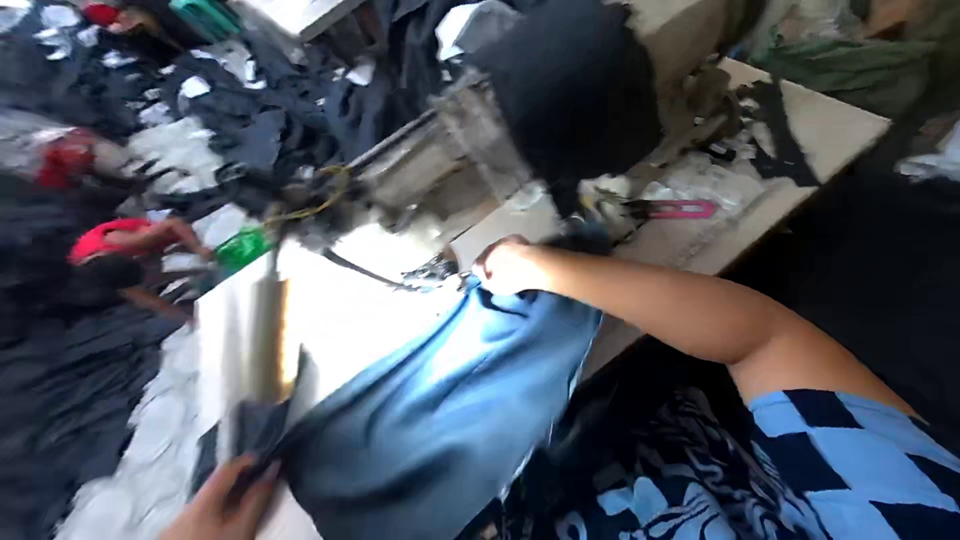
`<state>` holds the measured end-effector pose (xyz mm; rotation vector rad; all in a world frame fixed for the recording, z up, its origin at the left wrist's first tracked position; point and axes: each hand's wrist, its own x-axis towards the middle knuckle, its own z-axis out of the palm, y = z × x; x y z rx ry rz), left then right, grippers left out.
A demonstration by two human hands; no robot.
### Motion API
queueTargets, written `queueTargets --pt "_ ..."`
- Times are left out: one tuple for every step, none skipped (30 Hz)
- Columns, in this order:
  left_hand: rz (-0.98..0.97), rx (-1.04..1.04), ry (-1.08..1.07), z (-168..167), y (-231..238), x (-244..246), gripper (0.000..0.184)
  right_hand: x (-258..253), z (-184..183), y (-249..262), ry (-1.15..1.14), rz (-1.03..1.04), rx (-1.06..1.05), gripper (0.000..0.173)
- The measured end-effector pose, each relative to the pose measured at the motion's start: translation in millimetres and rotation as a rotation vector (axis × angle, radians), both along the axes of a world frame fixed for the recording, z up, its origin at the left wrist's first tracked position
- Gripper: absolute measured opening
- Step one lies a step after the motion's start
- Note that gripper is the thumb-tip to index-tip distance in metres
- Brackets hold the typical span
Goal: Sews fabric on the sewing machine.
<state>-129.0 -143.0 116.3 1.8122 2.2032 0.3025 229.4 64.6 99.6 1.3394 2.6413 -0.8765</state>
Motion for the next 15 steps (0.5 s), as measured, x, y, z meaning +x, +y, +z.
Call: queueTargets --pt "0.090 0.053 0.000 1 7 6 0.056 0 -10 3 0.041 -0.007 0.092 0.032" --pt "0.134 0.146 -0.025 -2 11 20 0.066 1 -22 7 0.121 -0.009 0.215 0.031" --pt "0.138 0.205 -0.039 -8 13 38 0.075 2 -33 11 0.191 0.007 0.312 0.033" --pt "0.133 0.190 -0.032 -16 15 56 0.082 2 -41 13 0.245 0.035 0.376 0.035" --pt "0.146 0.112 -0.015 -24 17 76 0.088 3 -45 13 0.284 0.063 0.441 0.035" --pt "0.147 0.042 -0.001 -35 19 97 0.089 3 -48 13 0.327 0.084 0.498 0.032" --pt "0.119 0.037 0.019 -49 19 119 0.083 3 -49 12 0.340 0.097 0.508 0.028" --pt "0.058 0.127 0.034 -66 17 142 0.068 4 -49 11 0.339 0.104 0.519 0.022" --pt "-0.028 0.276 0.031 -82 12 163 0.047 5 -51 12 0.345 0.106 0.534 0.017" --pt "-0.148 0.397 0.006 -93 6 177 0.028 7 -53 12 0.328 0.098 0.525 0.017" --pt "-0.293 0.435 -0.061 -97 0 181 0.018 8 -54 10 0.309 0.077 0.500 0.019" --pt "-0.432 0.361 -0.178 -92 -4 173 0.014 9 -52 7 0.288 0.045 0.462 0.020" --pt "-0.537 0.204 -0.318 -82 -5 155 0.012 11 -43 0 0.225 0.001 0.372 0.024" --pt "-0.586 0.033 -0.418 -70 -4 131 0.012 10 -27 -11 0.088 -0.034 0.225 0.030" --pt "-0.575 -0.091 -0.444 -60 0 104 0.012 9 -15 -22 -0.040 -0.041 0.102 0.036"
